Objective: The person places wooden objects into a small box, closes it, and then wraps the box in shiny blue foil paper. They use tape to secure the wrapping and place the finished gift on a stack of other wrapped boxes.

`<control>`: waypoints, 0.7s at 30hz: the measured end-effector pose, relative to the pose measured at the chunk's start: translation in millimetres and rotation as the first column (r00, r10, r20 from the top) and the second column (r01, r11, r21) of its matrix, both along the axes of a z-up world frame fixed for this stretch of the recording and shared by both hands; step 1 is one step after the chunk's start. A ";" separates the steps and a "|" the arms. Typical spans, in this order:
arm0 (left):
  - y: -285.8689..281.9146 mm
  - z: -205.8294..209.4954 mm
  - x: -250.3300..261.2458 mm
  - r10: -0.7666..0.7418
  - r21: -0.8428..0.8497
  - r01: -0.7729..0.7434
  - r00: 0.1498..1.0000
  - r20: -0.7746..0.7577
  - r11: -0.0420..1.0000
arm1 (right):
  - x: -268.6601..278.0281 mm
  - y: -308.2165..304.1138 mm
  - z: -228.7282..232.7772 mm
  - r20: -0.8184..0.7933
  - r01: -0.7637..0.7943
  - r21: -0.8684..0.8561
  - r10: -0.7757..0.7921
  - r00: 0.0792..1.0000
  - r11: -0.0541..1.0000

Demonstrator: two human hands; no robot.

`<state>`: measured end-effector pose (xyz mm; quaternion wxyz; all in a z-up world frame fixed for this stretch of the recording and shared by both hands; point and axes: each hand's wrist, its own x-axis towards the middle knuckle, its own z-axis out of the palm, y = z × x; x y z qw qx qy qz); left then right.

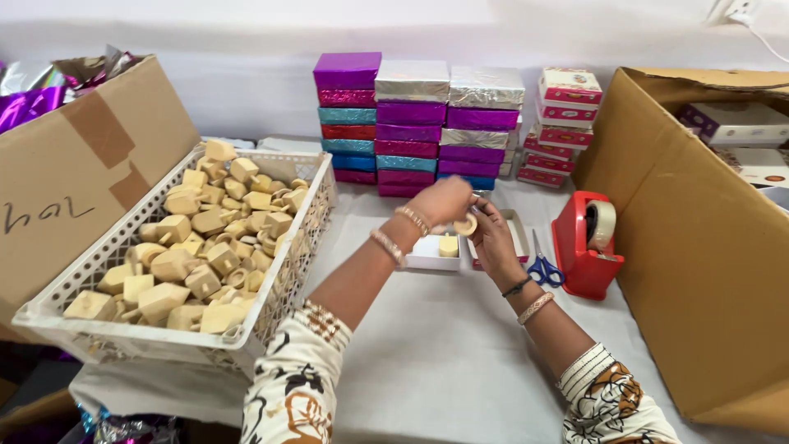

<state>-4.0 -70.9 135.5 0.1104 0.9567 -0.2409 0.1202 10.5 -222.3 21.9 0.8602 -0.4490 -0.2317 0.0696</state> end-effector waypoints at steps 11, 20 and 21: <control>48.3 -78.8 -10.6 0.052 -0.433 -0.074 0.997 -0.063 0.898 | -14.7 8.7 1.5 -0.104 -0.041 -0.360 0.004 0.995 0.932; 59.7 -79.0 -16.9 -0.342 -0.844 0.038 0.924 -0.175 0.535 | -10.6 2.8 -5.3 -0.142 0.031 -0.373 -0.091 0.986 0.927; 57.3 -79.1 -19.7 -0.395 -0.847 0.051 0.898 -0.193 0.529 | -11.4 3.1 -4.8 -0.155 -0.001 -0.342 -0.055 0.986 0.940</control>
